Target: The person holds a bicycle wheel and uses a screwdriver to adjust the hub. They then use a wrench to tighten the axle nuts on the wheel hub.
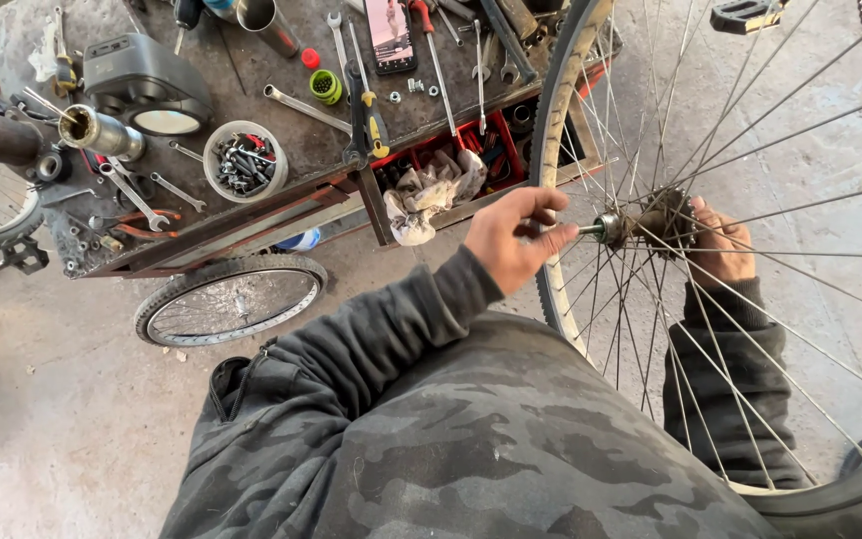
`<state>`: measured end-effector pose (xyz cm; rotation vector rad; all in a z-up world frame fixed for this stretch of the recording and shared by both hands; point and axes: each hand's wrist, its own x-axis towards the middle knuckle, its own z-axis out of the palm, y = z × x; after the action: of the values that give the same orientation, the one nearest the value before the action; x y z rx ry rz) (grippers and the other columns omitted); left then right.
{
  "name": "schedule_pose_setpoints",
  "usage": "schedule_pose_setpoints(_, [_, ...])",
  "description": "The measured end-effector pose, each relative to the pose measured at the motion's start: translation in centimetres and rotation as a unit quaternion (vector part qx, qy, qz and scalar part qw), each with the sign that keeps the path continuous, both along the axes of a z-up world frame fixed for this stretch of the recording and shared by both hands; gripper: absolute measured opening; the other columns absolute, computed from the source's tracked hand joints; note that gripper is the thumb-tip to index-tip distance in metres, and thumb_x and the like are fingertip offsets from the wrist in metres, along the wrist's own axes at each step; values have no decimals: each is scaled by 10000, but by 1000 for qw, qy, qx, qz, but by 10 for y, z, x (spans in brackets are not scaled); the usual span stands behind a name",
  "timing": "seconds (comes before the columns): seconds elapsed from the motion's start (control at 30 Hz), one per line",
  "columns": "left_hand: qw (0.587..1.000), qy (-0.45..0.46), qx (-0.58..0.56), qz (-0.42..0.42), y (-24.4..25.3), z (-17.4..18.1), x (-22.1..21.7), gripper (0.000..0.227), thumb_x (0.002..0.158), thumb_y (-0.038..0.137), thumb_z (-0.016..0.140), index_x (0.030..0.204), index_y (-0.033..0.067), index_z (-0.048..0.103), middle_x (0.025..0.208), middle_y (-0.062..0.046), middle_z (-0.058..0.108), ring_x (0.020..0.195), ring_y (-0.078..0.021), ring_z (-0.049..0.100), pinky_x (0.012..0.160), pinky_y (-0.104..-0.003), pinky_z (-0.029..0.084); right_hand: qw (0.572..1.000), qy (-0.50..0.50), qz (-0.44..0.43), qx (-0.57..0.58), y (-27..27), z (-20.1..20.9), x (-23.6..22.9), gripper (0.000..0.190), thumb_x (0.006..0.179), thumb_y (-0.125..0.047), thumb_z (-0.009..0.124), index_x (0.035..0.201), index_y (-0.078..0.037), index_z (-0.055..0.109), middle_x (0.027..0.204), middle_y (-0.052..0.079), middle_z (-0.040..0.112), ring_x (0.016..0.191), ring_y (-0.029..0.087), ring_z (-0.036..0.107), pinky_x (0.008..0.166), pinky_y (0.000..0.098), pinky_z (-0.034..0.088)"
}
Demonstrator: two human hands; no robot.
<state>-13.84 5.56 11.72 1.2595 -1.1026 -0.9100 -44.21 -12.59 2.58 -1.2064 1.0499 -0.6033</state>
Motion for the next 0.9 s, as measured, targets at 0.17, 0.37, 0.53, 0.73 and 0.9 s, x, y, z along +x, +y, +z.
schedule_pose_setpoints(0.17, [941,164,276,-110,-6,-13,-1,362,1017,387,665,1056,33,728,869,-43,751,742,-132,689,628,-289,581,998,-55,15,8,5,16,15,397,1130,-338,576,1104,35,709,1012,91,741,842,155,675,760,279,531])
schedule_pose_setpoints(0.37, [962,-240,-129,0,1,-5,2,210,1029,264,721,1155,97,719,1116,-95,745,1004,-160,698,867,-297,594,999,44,-9,6,15,41,34,506,1102,-446,586,1045,30,747,938,99,750,787,165,686,708,286,530])
schedule_pose_setpoints(0.53, [996,-72,26,37,-2,25,4,339,931,328,761,1111,49,695,1017,-71,745,904,-129,710,763,-291,586,999,51,-15,7,18,49,40,507,1092,-462,596,1016,16,746,936,96,754,782,163,686,715,292,533])
schedule_pose_setpoints(0.73, [990,-57,115,-63,-2,4,4,303,918,266,795,1106,40,721,892,-102,726,776,-166,675,729,-313,567,982,182,-32,-49,11,31,25,533,1131,-466,577,1008,24,744,892,69,723,793,126,636,725,293,499])
schedule_pose_setpoints(0.9, [991,-124,-36,-28,1,-1,4,261,886,169,811,1098,52,715,1004,-73,725,884,-138,708,803,-289,580,999,31,4,-15,21,50,22,344,1088,-403,583,1101,-73,680,988,23,710,855,111,620,779,280,497])
